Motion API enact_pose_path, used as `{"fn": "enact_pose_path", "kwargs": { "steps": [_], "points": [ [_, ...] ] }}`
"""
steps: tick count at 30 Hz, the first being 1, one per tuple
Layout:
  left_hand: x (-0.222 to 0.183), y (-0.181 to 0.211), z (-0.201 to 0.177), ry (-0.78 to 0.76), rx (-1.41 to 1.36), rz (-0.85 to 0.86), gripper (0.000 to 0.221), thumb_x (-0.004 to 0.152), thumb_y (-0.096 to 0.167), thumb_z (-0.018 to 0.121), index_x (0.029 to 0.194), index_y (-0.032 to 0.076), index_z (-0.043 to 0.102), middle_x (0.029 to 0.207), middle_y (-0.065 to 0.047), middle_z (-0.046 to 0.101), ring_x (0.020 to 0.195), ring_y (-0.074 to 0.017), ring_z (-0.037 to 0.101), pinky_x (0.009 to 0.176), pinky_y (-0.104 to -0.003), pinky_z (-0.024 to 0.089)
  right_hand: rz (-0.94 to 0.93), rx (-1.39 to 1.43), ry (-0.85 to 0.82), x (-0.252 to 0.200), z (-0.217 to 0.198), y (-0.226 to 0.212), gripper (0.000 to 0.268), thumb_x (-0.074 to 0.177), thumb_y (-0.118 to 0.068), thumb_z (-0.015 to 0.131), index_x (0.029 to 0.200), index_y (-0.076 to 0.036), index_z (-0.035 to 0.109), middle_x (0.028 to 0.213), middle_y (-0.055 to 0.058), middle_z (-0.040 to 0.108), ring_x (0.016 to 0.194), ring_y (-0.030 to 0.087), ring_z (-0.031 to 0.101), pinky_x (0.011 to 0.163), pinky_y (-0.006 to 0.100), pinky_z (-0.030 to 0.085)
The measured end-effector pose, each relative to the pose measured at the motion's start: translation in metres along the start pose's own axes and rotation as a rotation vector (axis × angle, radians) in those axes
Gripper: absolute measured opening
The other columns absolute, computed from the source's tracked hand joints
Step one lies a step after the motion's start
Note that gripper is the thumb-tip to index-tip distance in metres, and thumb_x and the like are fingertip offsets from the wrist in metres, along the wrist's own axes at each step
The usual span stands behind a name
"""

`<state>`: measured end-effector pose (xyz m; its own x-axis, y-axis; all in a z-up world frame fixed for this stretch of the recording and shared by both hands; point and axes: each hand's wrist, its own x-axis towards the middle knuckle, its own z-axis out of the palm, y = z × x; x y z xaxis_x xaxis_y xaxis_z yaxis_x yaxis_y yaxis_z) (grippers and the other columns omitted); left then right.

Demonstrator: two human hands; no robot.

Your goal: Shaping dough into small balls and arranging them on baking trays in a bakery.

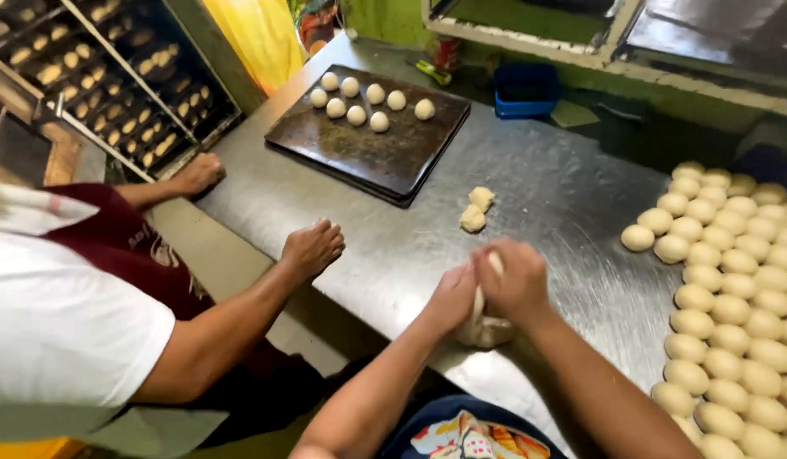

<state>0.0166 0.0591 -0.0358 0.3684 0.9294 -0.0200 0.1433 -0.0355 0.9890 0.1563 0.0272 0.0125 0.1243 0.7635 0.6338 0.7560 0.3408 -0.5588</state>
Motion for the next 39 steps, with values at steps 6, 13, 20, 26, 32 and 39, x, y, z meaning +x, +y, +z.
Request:
{"fn": "enact_pose_path", "kwargs": {
  "steps": [6,13,20,26,32,39],
  "points": [
    [-0.118,0.065,0.073,-0.529,0.447,0.314,0.024,0.098,0.027,0.056,0.100,0.009,0.072,0.094,-0.016,0.074,0.099,-0.0403,0.073,0.100,-0.054,0.056,0.395,-0.156,-0.188,0.038,-0.008,0.042,0.069,0.080,-0.049,0.086,0.123,-0.003,0.058,0.118,0.031,0.061,0.111,0.054,0.062,0.093,0.063,0.050],
    [-0.009,-0.043,0.024,-0.029,-0.569,-0.063,0.075,0.109,0.064,0.031,0.166,0.017,0.020,0.111,-0.010,0.050,0.111,-0.0316,0.065,0.104,-0.048,0.054,-0.108,0.204,-0.098,-0.050,0.000,0.008,0.029,0.089,-0.047,0.074,0.083,-0.019,0.070,0.077,0.007,0.065,0.078,0.033,0.068,0.075,0.043,0.055],
    [-0.013,-0.058,-0.005,-0.093,0.273,0.286,0.045,0.109,0.012,0.026,0.131,-0.018,0.053,0.118,-0.049,0.058,0.118,-0.0648,0.053,0.108,-0.071,0.035,0.101,0.299,0.034,-0.013,0.015,-0.020,0.046,0.096,-0.052,0.072,0.107,-0.008,0.068,0.096,0.017,0.065,0.095,0.040,0.068,0.086,0.046,0.054],
    [-0.005,-0.042,-0.007,-0.215,0.703,0.359,0.050,0.106,0.009,0.028,0.150,-0.011,0.041,0.153,-0.038,0.043,0.146,-0.0510,0.036,0.126,-0.058,0.018,-0.134,-0.107,0.136,0.024,0.016,-0.007,0.024,0.100,-0.036,0.069,0.093,-0.014,0.066,0.073,0.010,0.064,0.062,0.035,0.066,0.062,0.046,0.053],
    [-0.068,0.067,-0.005,-0.357,0.301,0.126,0.025,0.103,0.031,0.057,0.087,0.015,0.068,0.075,-0.005,0.070,0.078,-0.0243,0.073,0.074,-0.035,0.058,0.187,-0.029,-0.106,0.050,-0.003,-0.007,0.070,0.090,-0.055,0.075,0.120,0.006,0.062,0.149,0.038,0.042,0.135,0.060,0.047,0.113,0.064,0.041],
    [-0.050,0.053,-0.025,-0.019,-0.599,-0.186,0.059,0.107,0.059,0.033,0.134,0.013,0.060,0.113,-0.010,0.073,0.099,-0.0220,0.073,0.086,-0.037,0.060,-0.171,0.235,0.224,0.001,0.026,-0.038,0.035,0.091,-0.044,0.073,0.072,-0.020,0.058,0.070,-0.001,0.053,0.068,0.026,0.064,0.066,0.037,0.052]
  ]
}}
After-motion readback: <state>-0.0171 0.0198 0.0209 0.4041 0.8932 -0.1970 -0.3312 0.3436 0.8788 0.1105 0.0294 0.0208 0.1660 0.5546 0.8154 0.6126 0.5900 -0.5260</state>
